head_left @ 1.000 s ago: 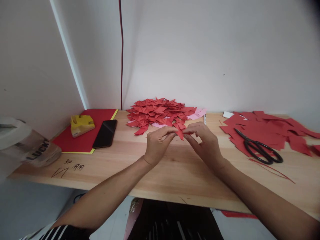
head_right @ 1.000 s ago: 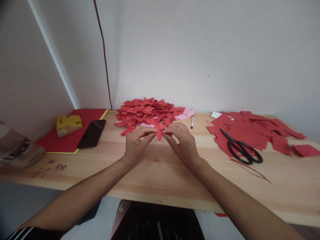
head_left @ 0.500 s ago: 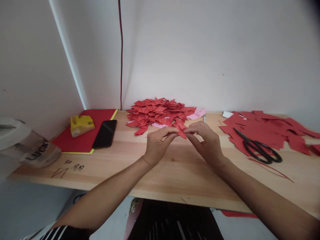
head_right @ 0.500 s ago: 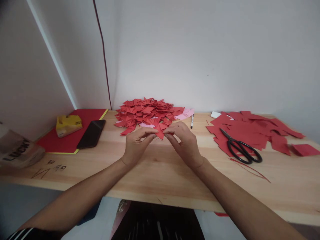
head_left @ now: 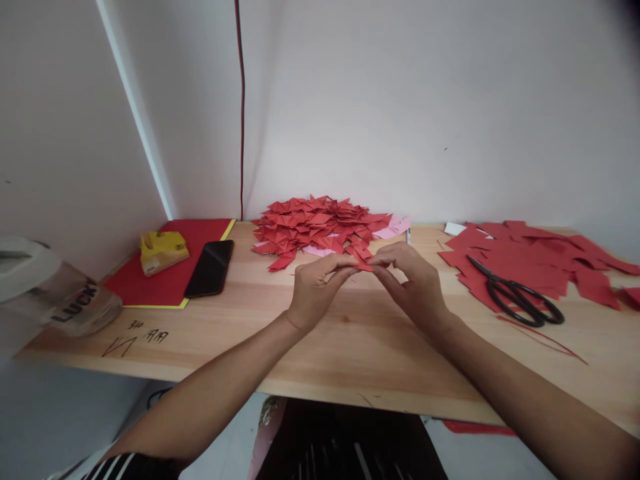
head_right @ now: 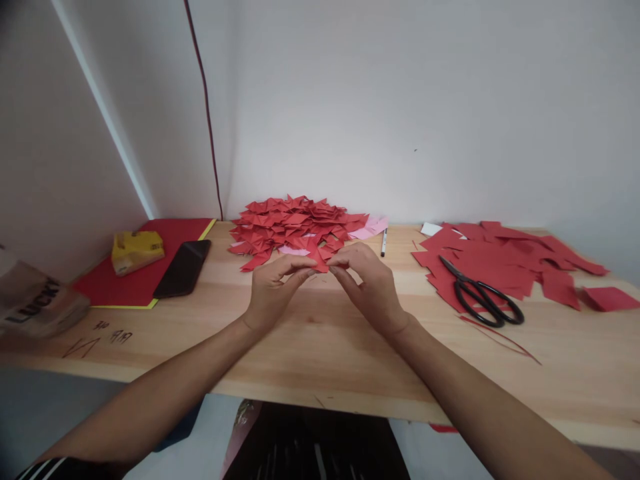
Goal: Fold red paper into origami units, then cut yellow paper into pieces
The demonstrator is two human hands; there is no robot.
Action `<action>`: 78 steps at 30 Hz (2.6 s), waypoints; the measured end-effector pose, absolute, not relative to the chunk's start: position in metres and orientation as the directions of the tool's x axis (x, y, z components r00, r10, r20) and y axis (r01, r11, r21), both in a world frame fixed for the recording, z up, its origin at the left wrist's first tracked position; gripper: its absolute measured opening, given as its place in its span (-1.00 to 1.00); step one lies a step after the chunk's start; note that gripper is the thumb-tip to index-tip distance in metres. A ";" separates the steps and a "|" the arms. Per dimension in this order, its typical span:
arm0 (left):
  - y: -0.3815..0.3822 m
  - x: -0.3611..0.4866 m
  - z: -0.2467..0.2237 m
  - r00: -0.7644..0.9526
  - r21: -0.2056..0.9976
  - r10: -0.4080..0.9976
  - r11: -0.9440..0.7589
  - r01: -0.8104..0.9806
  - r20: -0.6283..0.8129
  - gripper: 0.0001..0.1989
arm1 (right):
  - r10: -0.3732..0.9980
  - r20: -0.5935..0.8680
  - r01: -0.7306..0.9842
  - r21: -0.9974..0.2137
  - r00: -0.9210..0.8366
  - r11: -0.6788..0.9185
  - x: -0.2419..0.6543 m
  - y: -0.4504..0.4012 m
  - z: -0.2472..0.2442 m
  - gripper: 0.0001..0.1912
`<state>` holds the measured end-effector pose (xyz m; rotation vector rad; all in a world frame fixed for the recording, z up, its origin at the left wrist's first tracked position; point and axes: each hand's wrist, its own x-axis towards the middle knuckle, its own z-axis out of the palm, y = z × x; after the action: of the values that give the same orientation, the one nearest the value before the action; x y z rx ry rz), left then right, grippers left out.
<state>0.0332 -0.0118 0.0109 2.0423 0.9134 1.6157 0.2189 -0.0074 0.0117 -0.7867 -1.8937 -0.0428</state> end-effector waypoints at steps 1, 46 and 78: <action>-0.011 0.033 0.011 0.131 0.657 0.697 -0.712 0.249 0.705 -0.88 | 0.511 0.823 0.543 -0.320 -0.247 0.777 0.219 -0.007 0.012 -0.90; -0.009 0.035 0.010 0.165 0.748 0.768 -0.640 0.174 0.619 -0.89 | 0.854 0.512 0.309 -0.801 -0.093 0.513 0.210 -0.018 0.020 -0.90; -0.009 0.042 0.010 0.138 0.787 0.824 -0.566 0.245 0.550 -0.94 | 0.882 0.467 0.391 -0.801 -0.068 0.454 0.210 -0.013 0.017 -0.79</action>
<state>0.0419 -0.0093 0.0101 1.8984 1.0222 1.4437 0.2101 -0.0128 0.0165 -1.1155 -1.6639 0.5896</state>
